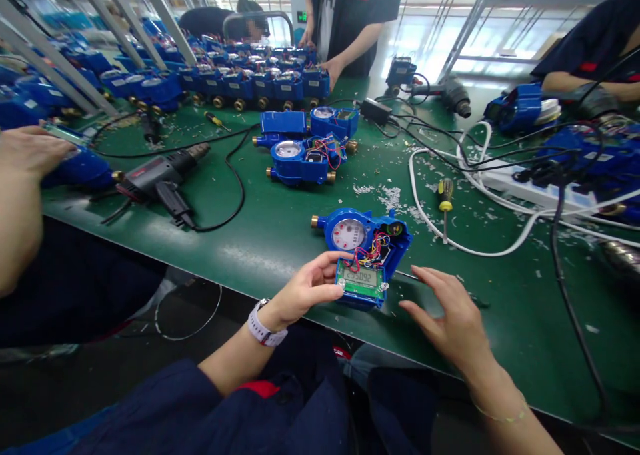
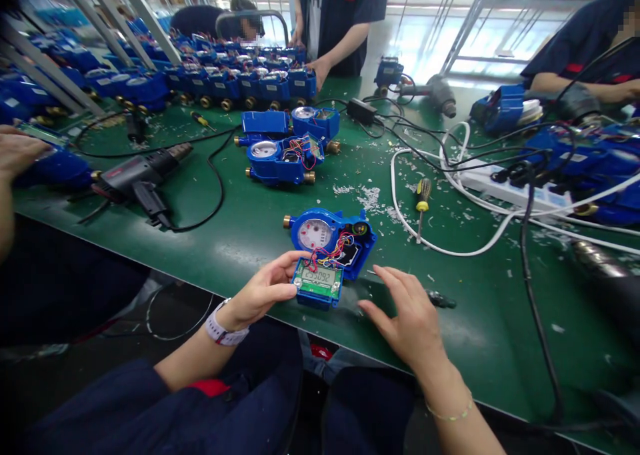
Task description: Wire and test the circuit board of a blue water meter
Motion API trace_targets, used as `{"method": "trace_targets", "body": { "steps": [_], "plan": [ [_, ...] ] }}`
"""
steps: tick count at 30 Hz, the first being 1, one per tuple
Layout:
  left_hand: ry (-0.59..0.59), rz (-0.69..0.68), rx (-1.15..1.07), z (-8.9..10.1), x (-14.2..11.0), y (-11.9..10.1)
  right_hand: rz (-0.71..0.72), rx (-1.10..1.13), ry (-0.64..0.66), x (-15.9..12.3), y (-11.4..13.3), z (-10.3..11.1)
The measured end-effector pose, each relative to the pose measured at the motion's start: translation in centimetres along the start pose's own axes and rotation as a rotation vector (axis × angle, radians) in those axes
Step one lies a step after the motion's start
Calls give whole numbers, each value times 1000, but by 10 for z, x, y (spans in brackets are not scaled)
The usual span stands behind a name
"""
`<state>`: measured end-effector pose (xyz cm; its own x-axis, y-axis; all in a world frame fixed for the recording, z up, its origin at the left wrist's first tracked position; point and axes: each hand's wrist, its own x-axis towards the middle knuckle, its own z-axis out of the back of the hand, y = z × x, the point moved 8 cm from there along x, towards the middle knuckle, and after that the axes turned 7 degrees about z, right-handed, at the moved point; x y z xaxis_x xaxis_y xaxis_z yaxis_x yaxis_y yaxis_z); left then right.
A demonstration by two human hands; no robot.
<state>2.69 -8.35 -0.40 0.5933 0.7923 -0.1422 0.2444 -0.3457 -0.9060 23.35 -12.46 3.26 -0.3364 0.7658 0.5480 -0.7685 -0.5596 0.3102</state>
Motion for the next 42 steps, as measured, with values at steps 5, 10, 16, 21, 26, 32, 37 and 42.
{"method": "trace_targets", "body": {
  "steps": [5,10,16,21,26,32,37,42],
  "plan": [
    [72,-12,23,-10,3,5,-372,500,37,-5,18,-31],
    [86,8,159,-19,2,2,-637,860,-15,-9,30,-49],
    [-192,-291,786,-5,-2,-43,-766,1005,-99,-14,20,-43],
    [-284,-635,1428,0,13,-67,-847,1010,-202,-10,-2,-31],
    [-55,-561,1563,11,52,-72,-869,1021,-301,11,-17,-13],
    [-149,-421,1439,35,86,-92,-868,959,-282,36,-24,-3],
    [-242,-376,1340,51,96,-89,-834,857,-222,65,-35,6],
    [-224,-377,1204,58,94,-85,-798,773,-148,89,-54,16]
  ]
}}
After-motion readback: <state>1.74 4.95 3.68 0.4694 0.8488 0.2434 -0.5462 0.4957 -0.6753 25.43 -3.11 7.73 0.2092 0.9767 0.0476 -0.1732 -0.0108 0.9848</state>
